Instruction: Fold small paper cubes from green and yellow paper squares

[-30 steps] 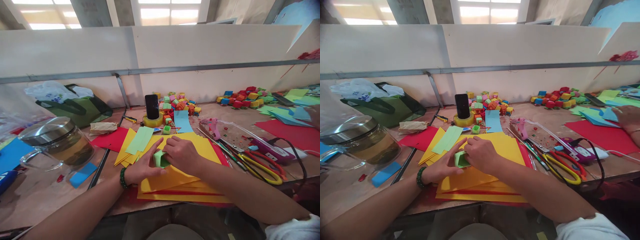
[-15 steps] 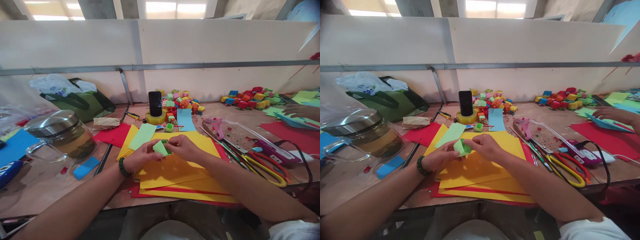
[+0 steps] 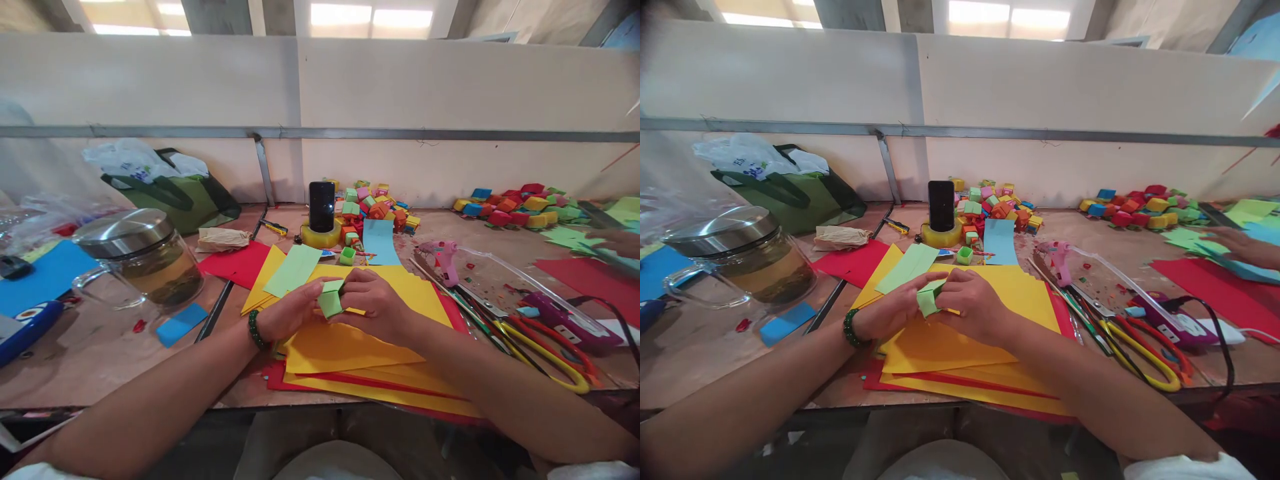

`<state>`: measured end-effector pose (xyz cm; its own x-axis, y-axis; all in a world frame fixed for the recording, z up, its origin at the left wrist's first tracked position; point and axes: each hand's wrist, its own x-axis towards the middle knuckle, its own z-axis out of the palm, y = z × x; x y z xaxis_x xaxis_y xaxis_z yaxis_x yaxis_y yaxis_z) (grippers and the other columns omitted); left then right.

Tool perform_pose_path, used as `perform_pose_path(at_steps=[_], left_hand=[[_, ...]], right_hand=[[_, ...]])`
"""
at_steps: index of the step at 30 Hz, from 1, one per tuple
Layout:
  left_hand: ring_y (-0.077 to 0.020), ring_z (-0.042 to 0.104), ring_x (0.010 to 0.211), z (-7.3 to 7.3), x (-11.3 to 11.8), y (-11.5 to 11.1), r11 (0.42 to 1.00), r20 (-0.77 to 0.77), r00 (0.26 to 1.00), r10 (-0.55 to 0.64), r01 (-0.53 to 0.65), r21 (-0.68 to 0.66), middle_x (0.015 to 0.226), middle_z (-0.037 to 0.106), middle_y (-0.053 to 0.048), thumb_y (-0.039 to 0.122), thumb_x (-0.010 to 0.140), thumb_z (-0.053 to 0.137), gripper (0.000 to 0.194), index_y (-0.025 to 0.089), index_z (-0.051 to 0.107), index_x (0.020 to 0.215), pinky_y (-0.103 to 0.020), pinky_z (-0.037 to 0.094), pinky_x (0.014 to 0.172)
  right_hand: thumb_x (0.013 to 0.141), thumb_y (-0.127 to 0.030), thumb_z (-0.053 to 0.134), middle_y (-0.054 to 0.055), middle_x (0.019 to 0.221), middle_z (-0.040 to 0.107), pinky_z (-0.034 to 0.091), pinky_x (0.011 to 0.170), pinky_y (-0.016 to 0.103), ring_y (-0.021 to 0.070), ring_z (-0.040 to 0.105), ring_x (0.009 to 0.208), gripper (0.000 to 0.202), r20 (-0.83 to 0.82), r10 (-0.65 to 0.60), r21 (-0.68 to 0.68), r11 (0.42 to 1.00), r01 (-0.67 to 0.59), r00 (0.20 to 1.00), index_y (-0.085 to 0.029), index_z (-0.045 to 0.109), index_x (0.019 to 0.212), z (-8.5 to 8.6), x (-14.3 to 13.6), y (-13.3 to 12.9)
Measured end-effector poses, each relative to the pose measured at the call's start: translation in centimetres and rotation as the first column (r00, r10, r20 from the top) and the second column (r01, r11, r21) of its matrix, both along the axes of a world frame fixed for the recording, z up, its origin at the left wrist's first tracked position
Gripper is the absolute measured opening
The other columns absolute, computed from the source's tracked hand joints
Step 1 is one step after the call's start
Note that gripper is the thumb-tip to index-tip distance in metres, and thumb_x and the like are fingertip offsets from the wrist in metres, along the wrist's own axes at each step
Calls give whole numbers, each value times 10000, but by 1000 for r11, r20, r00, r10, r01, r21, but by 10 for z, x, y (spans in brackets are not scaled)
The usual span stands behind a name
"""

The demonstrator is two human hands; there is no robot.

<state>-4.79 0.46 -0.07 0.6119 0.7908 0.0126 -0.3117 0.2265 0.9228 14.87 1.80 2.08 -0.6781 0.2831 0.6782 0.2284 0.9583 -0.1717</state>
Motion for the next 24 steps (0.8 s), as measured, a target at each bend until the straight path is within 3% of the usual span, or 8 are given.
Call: perform_pose_path(at_steps=[3,5,7,9,11,12,17,24], left_hand=[[-162,586,871,6,-2,0,994,-144,989,-30,44,97,1096,611,-55,393,672,813,686,256,549,1291,-237,494,687],[-149,594,843,6,-4,2,996,-190,981,-35,51,79,1065,616,-50,371,669,822,654,247,571,1260,-224,498,668],[-127,598,792,4,-5,5,999,-191,982,-9,17,38,1013,625,-39,388,688,810,594,228,594,1218,-212,501,657],[-111,597,747,1,-4,7,1000,-179,984,11,-10,6,955,626,-24,419,677,814,586,215,607,1186,-197,500,626],[-109,602,733,-1,-4,8,1000,-166,986,22,-25,-15,926,625,-17,444,647,829,596,205,618,1151,-183,496,595],[-109,606,730,-1,-3,8,999,-162,987,25,-29,-22,923,625,-17,454,640,830,593,200,623,1134,-179,495,587],[-89,611,699,0,-4,6,999,-127,992,23,-26,-27,910,622,-8,429,642,837,543,189,627,1082,-161,488,591],[-112,609,755,-3,-4,6,998,-71,997,-28,24,-55,918,636,-28,391,667,832,547,189,615,1127,-203,504,662]], right_hand=[[852,-298,656,5,623,633,373,609,252,133,524,654,240,80,-94,-144,984,105,992,-186,641,641,1,3,-4],[816,-266,685,-12,646,639,350,566,237,113,522,621,156,152,-146,-320,928,189,977,-190,669,680,7,4,-10],[798,-234,676,-31,666,638,357,524,216,93,507,572,54,179,-124,-557,805,204,976,-196,696,766,12,3,-15],[792,-250,648,-36,660,606,386,468,195,80,488,516,83,141,-69,-767,623,153,988,-182,695,800,13,2,-17],[776,-303,640,-35,632,554,405,408,185,75,480,469,148,69,-40,-878,472,79,997,-160,679,763,10,0,-15],[763,-324,646,-35,619,531,412,392,181,74,485,458,175,39,-36,-900,433,51,999,-153,667,734,7,-1,-14],[759,-334,637,-34,605,497,434,381,152,59,496,443,221,4,-13,-896,443,10,1000,-142,607,653,-1,-2,-8],[735,-402,693,-29,662,483,454,364,146,58,478,482,269,11,78,-889,457,-26,997,-151,598,720,10,1,-11]])
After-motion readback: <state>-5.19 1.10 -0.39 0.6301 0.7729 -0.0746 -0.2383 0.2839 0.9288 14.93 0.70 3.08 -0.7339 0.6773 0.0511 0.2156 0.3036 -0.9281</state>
